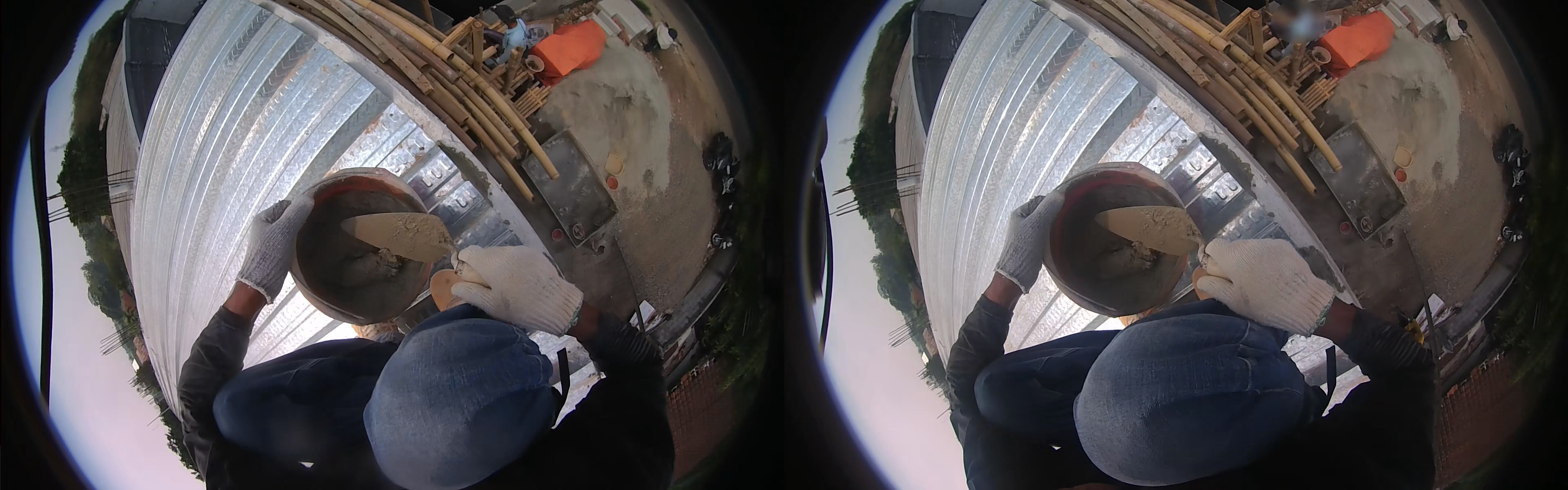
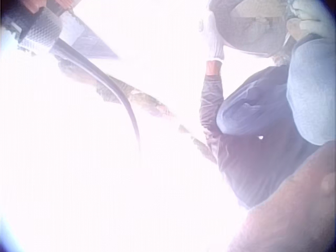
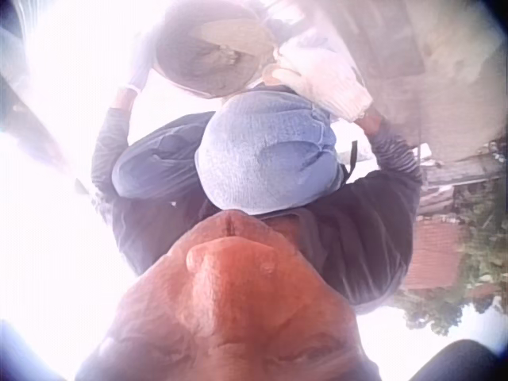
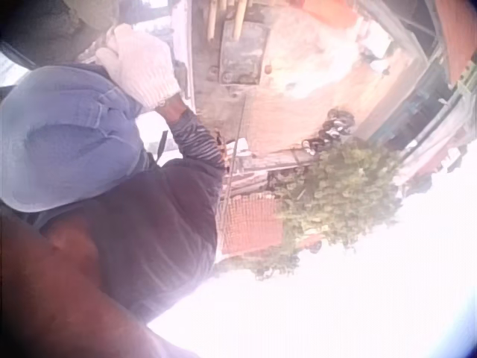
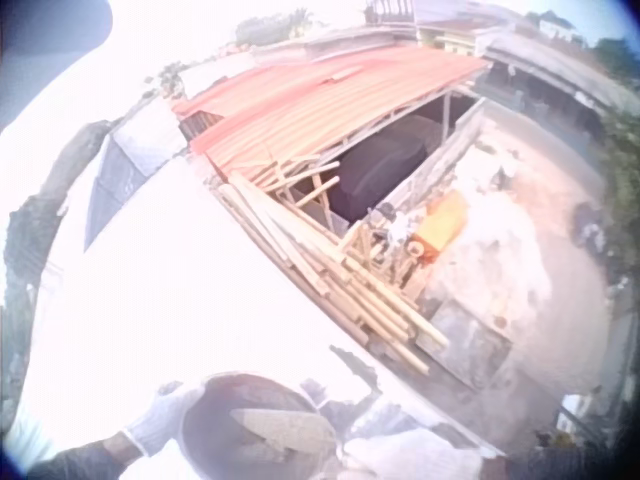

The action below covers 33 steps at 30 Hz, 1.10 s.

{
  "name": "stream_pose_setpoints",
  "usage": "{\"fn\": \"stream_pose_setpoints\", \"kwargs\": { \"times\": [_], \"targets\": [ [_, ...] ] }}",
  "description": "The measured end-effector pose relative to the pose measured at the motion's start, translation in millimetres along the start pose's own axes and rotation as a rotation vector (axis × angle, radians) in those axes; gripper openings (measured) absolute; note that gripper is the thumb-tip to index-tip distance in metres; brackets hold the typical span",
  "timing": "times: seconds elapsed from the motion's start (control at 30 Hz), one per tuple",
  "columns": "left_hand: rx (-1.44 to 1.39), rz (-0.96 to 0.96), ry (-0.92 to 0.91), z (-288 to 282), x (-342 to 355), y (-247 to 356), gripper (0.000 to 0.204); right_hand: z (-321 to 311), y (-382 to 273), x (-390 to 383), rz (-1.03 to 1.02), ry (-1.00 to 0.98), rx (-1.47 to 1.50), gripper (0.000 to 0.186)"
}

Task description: The person walks on a corrugated metal roof, places a PVC pipe, then uses a trowel to scoop cement from a bucket and applies it along the roof edge. The person continues to apply cement along the edge while walking.

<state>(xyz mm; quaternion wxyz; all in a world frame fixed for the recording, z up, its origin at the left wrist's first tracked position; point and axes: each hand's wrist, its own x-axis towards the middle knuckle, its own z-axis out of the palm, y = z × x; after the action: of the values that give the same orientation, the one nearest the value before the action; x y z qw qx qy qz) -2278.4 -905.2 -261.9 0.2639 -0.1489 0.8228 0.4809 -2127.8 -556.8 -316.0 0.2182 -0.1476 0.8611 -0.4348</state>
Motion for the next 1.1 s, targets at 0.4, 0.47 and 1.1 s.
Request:
{"fn": "stream_pose_setpoints", "kwargs": {
  "times": [0.4, 0.47, 1.1],
  "targets": [
    [-0.101, 0.062, 0.109, -25, -3, -48, 0.032, -19, -40, 18, 0.102, -0.203, -0.231, 0.039],
    [-0.093, 0.09, 0.165, -29, -6, -53, 0.035, -11, -46, 31, 0.069, -0.244, -0.243, 0.037],
    [-0.431, 0.043, 0.228, -63, 12, -104, 0.036, -7, -31, 65, -0.045, -0.39, 0.354, 0.035]
  ]
}}
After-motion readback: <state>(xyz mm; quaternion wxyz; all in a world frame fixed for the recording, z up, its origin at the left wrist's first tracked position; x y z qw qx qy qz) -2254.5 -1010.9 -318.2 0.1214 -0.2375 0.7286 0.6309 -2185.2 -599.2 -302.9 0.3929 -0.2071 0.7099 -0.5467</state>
